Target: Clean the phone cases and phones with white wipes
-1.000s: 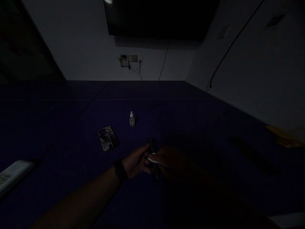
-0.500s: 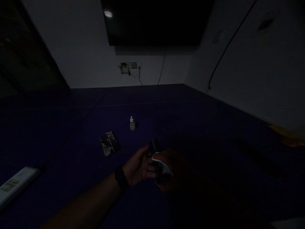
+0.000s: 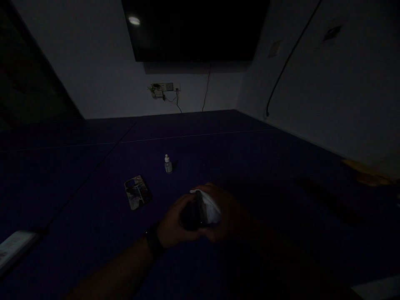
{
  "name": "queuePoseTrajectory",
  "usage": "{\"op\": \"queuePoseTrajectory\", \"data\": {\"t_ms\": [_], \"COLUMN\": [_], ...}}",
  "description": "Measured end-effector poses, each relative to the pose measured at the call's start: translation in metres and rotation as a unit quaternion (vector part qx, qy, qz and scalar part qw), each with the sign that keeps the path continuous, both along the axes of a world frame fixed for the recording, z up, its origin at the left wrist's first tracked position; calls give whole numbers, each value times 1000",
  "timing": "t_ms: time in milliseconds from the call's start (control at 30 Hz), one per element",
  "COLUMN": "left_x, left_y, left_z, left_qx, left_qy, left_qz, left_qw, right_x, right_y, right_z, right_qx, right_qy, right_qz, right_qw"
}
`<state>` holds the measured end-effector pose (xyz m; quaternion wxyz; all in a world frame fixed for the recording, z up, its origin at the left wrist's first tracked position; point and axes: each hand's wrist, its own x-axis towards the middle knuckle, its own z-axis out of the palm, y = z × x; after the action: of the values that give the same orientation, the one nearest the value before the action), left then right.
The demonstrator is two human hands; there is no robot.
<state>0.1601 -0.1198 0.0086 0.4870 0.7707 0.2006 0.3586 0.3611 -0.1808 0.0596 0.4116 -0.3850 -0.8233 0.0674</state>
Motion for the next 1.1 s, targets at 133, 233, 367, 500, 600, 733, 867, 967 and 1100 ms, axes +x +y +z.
{"op": "queuePoseTrajectory", "data": {"t_ms": [133, 233, 367, 500, 600, 733, 867, 967, 1100], "left_x": [2, 4, 4, 4, 5, 5, 4, 4, 5], "left_y": [-5, -7, -8, -8, -7, -7, -5, -4, -3], "left_z": [-3, -5, -5, -2, -1, -3, -5, -5, -4], "left_qx": [-32, -60, -62, -39, -43, -52, -60, -47, -47], "left_qy": [2, -8, -4, 20, 25, 24, 30, 49, 40], "left_qz": [9, 7, 21, 7, 1, -4, -10, -19, -12], "left_qw": [999, 998, 998, 999, 999, 998, 998, 998, 998], "right_x": [3, 7, 11, 12, 10, 8, 5, 1, -5], "right_y": [-1, -3, -6, 0, 5, 3, 3, 8, 13], "right_z": [2, 5, 5, 7, 10, 11, 8, 2, -5], "right_qx": [-25, 19, 55, 68, 59, 81, 90, 22, -117], "right_qy": [4, -9, -30, -15, -10, 6, 27, 77, 177], "right_qz": [7, 35, 72, 22, -30, 9, 26, -32, -86], "right_qw": [1000, 999, 995, 997, 998, 997, 995, 996, 973]}}
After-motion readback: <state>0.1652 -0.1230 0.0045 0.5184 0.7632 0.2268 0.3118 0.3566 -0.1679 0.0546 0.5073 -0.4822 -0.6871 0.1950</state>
